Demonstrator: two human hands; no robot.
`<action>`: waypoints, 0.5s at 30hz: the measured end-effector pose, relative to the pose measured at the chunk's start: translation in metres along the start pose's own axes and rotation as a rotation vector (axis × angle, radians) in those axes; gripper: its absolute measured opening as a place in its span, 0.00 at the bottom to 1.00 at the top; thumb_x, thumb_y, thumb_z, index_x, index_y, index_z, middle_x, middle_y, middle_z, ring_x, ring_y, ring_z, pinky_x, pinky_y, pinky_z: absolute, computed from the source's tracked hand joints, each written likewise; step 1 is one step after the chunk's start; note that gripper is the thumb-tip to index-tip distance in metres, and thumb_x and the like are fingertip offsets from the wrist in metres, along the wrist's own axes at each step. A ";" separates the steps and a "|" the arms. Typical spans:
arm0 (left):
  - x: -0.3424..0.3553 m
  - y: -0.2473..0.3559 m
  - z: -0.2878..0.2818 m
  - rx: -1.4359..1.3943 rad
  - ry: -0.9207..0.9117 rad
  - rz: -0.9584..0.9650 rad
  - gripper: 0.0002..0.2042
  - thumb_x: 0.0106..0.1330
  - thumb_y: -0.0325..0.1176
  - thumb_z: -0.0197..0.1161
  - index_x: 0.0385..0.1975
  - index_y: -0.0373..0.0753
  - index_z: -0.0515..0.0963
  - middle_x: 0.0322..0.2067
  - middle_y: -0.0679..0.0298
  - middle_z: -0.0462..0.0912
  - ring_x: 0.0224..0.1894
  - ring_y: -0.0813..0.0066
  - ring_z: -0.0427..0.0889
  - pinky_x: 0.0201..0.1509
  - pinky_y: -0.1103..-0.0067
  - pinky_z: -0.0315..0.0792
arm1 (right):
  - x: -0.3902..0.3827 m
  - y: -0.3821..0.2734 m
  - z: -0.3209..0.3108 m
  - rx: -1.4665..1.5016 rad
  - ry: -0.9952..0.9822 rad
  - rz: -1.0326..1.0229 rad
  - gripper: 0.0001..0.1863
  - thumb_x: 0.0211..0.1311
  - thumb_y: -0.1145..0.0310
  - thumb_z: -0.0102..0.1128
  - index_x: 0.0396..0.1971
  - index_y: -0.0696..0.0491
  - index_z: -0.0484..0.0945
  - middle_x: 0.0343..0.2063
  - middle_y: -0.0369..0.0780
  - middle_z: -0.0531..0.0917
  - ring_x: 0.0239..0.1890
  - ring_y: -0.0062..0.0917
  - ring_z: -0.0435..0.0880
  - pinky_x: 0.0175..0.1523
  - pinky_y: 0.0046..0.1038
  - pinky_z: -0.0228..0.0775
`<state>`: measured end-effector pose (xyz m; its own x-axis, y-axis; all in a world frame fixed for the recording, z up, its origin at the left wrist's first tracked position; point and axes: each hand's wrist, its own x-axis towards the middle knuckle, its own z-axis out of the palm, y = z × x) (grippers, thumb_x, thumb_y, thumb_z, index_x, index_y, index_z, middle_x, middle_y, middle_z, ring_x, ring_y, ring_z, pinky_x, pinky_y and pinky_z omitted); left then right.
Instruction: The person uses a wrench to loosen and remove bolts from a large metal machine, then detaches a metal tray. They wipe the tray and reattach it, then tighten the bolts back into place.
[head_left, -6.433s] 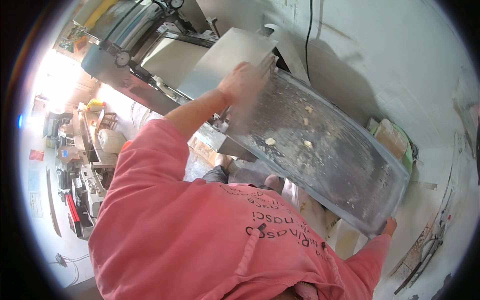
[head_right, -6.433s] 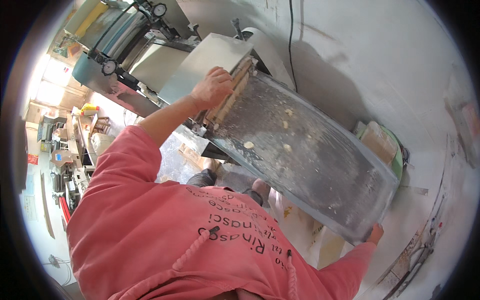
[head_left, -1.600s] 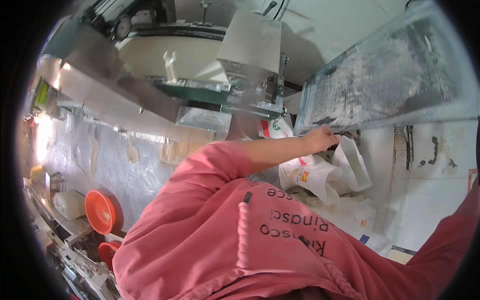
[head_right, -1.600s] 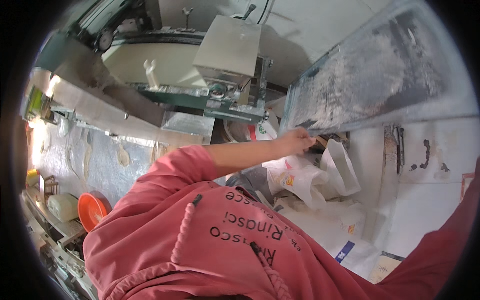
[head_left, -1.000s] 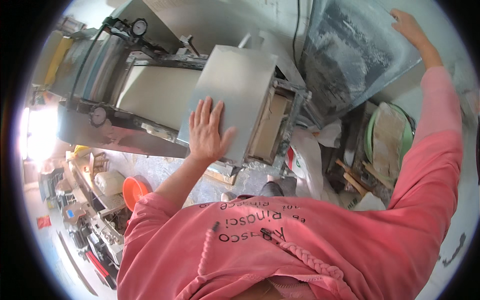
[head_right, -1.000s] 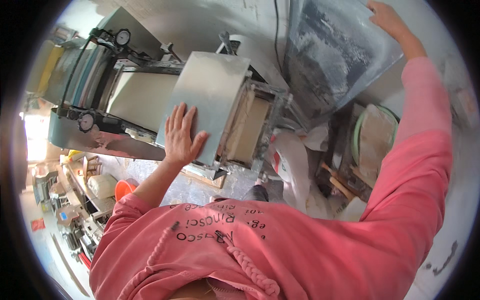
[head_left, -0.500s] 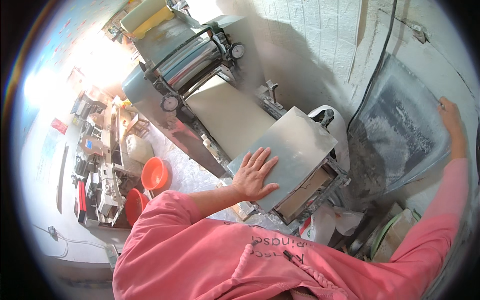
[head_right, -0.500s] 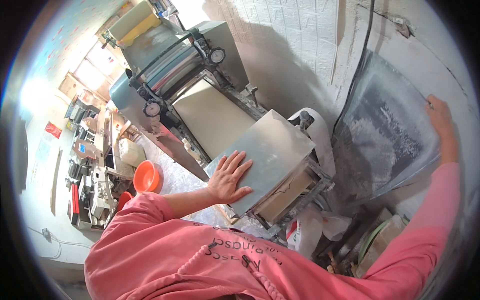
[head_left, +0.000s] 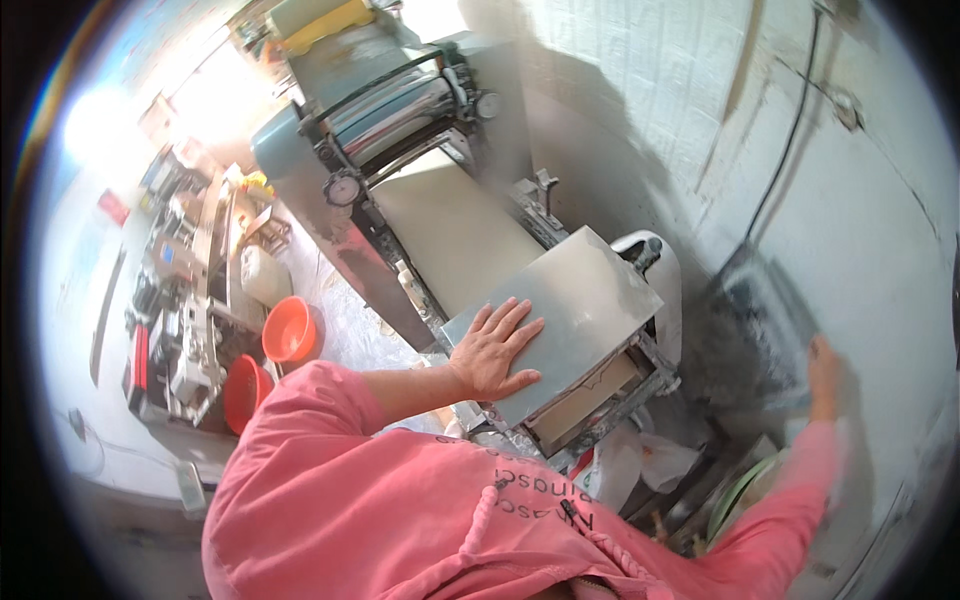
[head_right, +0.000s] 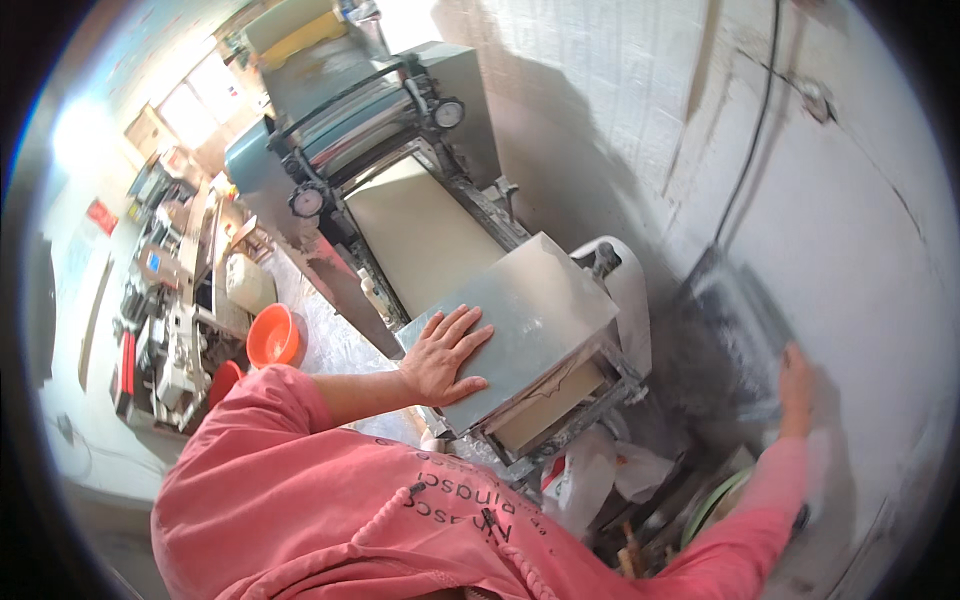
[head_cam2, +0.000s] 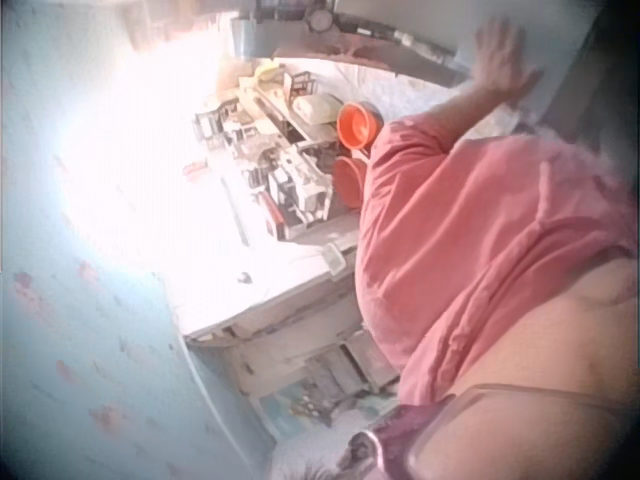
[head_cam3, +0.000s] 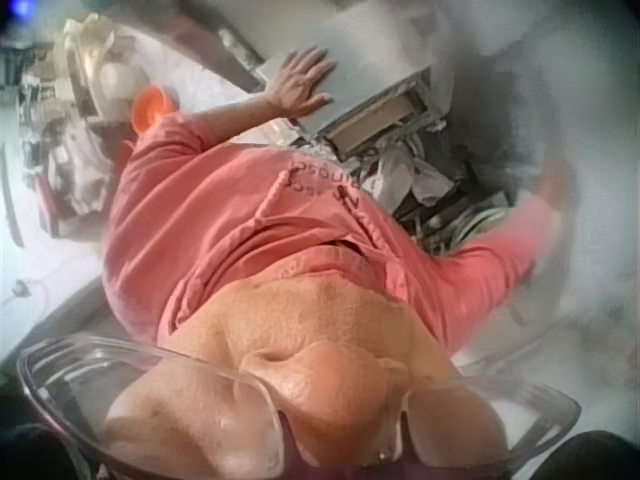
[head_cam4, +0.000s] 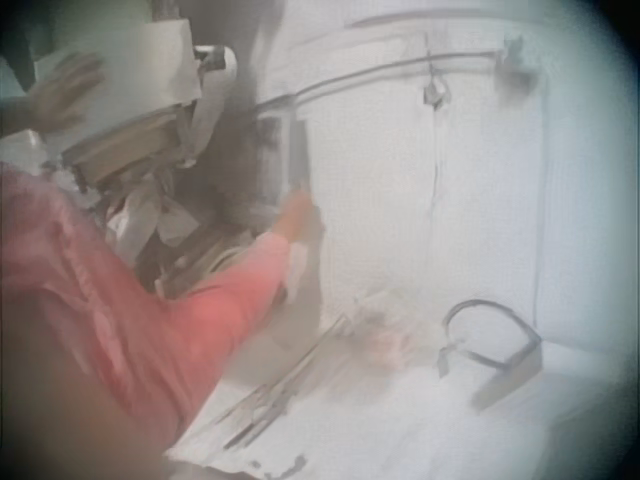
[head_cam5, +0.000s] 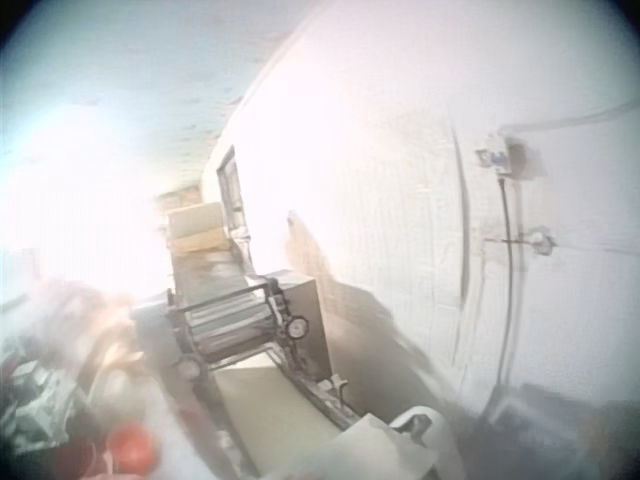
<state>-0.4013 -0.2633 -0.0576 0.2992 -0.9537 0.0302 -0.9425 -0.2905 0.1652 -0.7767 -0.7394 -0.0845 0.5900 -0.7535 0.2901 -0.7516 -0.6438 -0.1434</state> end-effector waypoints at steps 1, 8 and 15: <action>-0.002 -0.002 -0.001 -0.009 0.018 0.001 0.36 0.60 0.61 0.48 0.64 0.43 0.57 0.66 0.52 0.50 0.70 0.53 0.45 0.70 0.58 0.39 | -0.006 0.002 0.024 0.050 -0.076 0.080 0.07 0.60 0.69 0.51 0.37 0.53 0.72 0.33 0.52 0.77 0.38 0.52 0.73 0.38 0.43 0.66; -0.014 -0.012 -0.002 -0.037 0.055 0.019 0.36 0.61 0.60 0.47 0.63 0.41 0.58 0.65 0.51 0.52 0.69 0.54 0.46 0.70 0.58 0.39 | -0.054 0.075 0.090 0.182 -0.050 0.191 0.11 0.60 0.73 0.49 0.42 0.59 0.73 0.37 0.52 0.78 0.42 0.44 0.77 0.46 0.36 0.66; -0.017 -0.005 -0.012 -0.282 0.186 0.217 0.22 0.60 0.49 0.56 0.46 0.38 0.72 0.52 0.54 0.70 0.58 0.55 0.65 0.60 0.59 0.57 | 0.006 -0.027 0.057 -0.088 0.464 0.281 0.19 0.59 0.74 0.51 0.52 0.54 0.70 0.49 0.47 0.75 0.51 0.43 0.72 0.56 0.38 0.62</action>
<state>-0.4000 -0.2449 -0.0471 0.1440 -0.9526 0.2681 -0.9168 -0.0264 0.3986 -0.7359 -0.7340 -0.1324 0.1860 -0.7444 0.6414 -0.8953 -0.3973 -0.2016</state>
